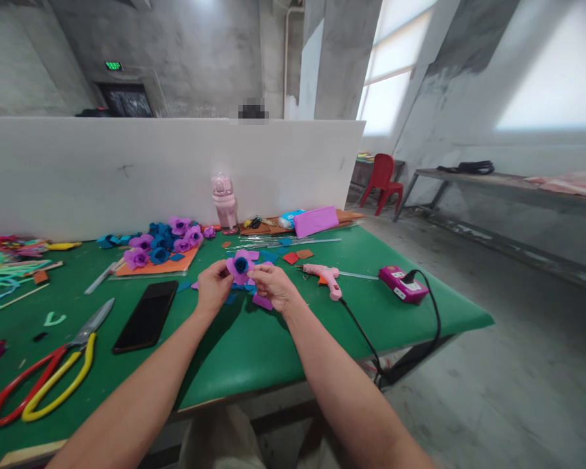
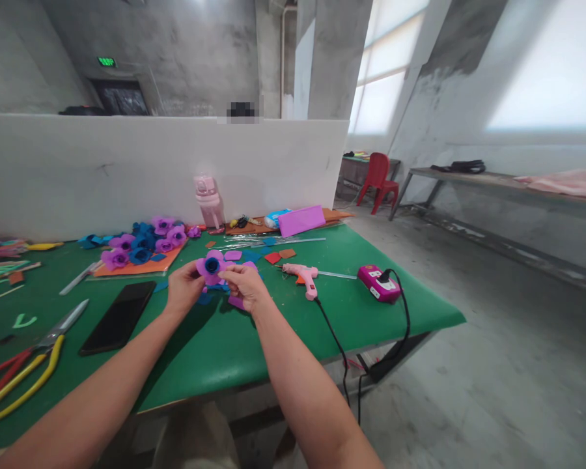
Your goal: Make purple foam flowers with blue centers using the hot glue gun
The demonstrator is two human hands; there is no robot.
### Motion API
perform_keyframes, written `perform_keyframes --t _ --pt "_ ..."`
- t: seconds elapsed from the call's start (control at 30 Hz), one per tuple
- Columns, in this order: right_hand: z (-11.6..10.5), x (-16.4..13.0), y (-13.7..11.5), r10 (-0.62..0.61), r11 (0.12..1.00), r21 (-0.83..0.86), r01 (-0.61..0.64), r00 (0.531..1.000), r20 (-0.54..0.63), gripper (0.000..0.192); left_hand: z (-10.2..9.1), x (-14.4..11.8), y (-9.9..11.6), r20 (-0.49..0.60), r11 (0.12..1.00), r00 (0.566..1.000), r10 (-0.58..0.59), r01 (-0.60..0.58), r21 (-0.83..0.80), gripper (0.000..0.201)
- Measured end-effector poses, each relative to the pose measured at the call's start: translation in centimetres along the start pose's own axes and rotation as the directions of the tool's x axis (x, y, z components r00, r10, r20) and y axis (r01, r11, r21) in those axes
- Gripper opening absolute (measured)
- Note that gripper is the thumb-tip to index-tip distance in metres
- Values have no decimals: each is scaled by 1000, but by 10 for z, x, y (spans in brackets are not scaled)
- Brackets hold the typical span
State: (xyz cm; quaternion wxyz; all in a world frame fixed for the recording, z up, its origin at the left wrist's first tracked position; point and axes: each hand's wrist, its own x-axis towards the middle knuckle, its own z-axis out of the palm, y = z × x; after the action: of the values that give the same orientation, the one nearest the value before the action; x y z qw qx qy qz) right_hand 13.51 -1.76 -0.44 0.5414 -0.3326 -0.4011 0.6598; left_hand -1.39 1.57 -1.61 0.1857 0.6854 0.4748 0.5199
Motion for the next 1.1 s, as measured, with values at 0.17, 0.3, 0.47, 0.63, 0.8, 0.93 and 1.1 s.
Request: perform_keyframes --t 0.17,0.3,0.47,0.63,0.8,0.93,1.1 --pt "2 -3 -6 -2 1000 -12 1 999 -32 26 -1 0 8 11 997 1000 -15 16 -76 16" --pt "3 -3 -11 25 1000 -13 -26 995 -96 27 -2 1 10 33 999 999 0 1 -39 13" --pt "4 -4 -8 -55 997 -62 51 997 -58 29 -3 2 11 41 1000 999 11 -9 -30 14" --pt "7 -6 -5 -80 989 -124 75 996 -32 28 -3 1 15 74 991 997 -11 21 -129 13" --pt "6 -6 -4 -75 990 -121 69 996 -45 24 -2 1 14 86 982 996 -4 20 -189 12" --pt "5 -6 -5 -69 992 -105 64 997 -43 23 -1 2 11 72 987 997 -6 17 -157 13" --pt "7 -6 -6 -89 988 -130 79 994 -69 27 0 1 12 76 988 997 -5 17 -151 14"
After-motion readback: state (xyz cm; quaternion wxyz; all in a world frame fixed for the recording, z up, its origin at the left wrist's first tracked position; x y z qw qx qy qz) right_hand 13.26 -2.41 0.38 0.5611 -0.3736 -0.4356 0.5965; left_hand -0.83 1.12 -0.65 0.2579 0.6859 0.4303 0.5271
